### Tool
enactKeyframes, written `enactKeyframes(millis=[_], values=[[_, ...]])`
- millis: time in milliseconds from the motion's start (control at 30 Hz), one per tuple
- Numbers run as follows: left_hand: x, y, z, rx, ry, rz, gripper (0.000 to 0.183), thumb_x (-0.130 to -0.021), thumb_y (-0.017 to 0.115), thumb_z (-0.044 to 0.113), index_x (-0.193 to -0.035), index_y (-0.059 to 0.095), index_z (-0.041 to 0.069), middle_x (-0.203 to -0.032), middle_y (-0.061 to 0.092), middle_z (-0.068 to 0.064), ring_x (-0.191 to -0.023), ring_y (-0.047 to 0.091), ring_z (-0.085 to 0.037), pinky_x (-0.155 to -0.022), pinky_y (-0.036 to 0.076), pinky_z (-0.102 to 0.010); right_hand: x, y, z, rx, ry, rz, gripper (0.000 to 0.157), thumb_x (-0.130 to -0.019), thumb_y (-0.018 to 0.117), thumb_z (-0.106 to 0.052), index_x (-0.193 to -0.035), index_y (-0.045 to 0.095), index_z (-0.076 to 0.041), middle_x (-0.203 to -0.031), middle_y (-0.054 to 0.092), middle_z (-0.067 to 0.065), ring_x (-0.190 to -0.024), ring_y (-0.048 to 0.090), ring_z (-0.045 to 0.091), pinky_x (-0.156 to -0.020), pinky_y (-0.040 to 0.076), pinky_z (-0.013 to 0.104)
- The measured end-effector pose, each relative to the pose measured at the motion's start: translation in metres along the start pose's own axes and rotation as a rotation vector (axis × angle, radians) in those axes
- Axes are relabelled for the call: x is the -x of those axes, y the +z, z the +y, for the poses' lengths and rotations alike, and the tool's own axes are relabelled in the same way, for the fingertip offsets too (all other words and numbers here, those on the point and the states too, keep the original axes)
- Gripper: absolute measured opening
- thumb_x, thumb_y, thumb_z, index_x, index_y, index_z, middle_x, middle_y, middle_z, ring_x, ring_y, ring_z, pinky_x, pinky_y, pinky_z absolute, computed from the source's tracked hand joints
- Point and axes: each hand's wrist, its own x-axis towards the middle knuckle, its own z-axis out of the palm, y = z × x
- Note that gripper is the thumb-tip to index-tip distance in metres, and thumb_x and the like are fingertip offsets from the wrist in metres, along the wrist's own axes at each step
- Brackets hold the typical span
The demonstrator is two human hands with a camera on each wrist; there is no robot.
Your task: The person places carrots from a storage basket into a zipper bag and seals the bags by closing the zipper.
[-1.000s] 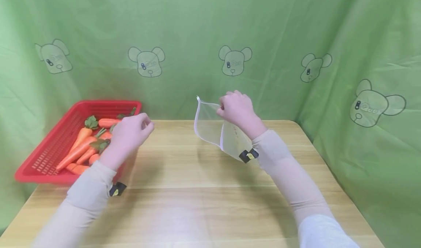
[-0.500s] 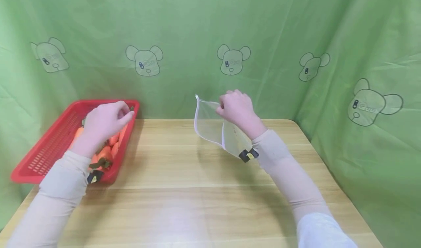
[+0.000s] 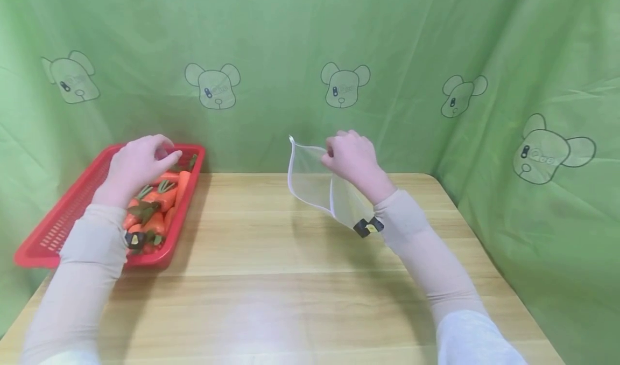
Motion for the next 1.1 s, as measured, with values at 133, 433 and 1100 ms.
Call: enactKeyframes(millis=[133, 433, 1100], values=[[-0.005, 0.008, -0.01, 0.044, -0.019, 0.018, 0.054, -0.095, 0.05, 0.051, -0.126, 0.057, 0.007, -0.115, 0.063, -0.018, -0.104, 0.058, -0.035, -0.088, 0.046, -0.059, 0.0, 0.001, 0.001, -0.007, 0.006, 0.0, 0.019, -0.083, 0.056, -0.021, -0.066, 0.053, -0.014, -0.074, 0.055, 0.004, -0.071, 0.048, 0.024, -0.055, 0.038, 0.032], [-0.016, 0.029, -0.03, 0.142, -0.056, 0.095, 0.051, -0.096, 0.052, 0.047, -0.125, 0.055, 0.005, -0.112, 0.063, -0.022, -0.101, 0.06, -0.037, -0.087, 0.046, -0.056, 0.001, 0.0, 0.004, -0.012, 0.019, 0.006, 0.018, -0.082, 0.055, -0.021, -0.066, 0.052, -0.014, -0.074, 0.053, 0.003, -0.071, 0.048, 0.024, -0.054, 0.037, 0.032], [-0.024, 0.065, -0.042, 0.183, -0.192, -0.039, 0.052, -0.096, 0.051, 0.041, -0.128, 0.05, 0.0, -0.116, 0.059, -0.025, -0.108, 0.056, -0.04, -0.09, 0.044, -0.056, 0.004, 0.002, 0.001, 0.037, 0.006, 0.047, 0.012, -0.08, 0.054, -0.022, -0.073, 0.06, -0.014, -0.081, 0.055, 0.003, -0.073, 0.049, 0.025, -0.061, 0.044, 0.037]])
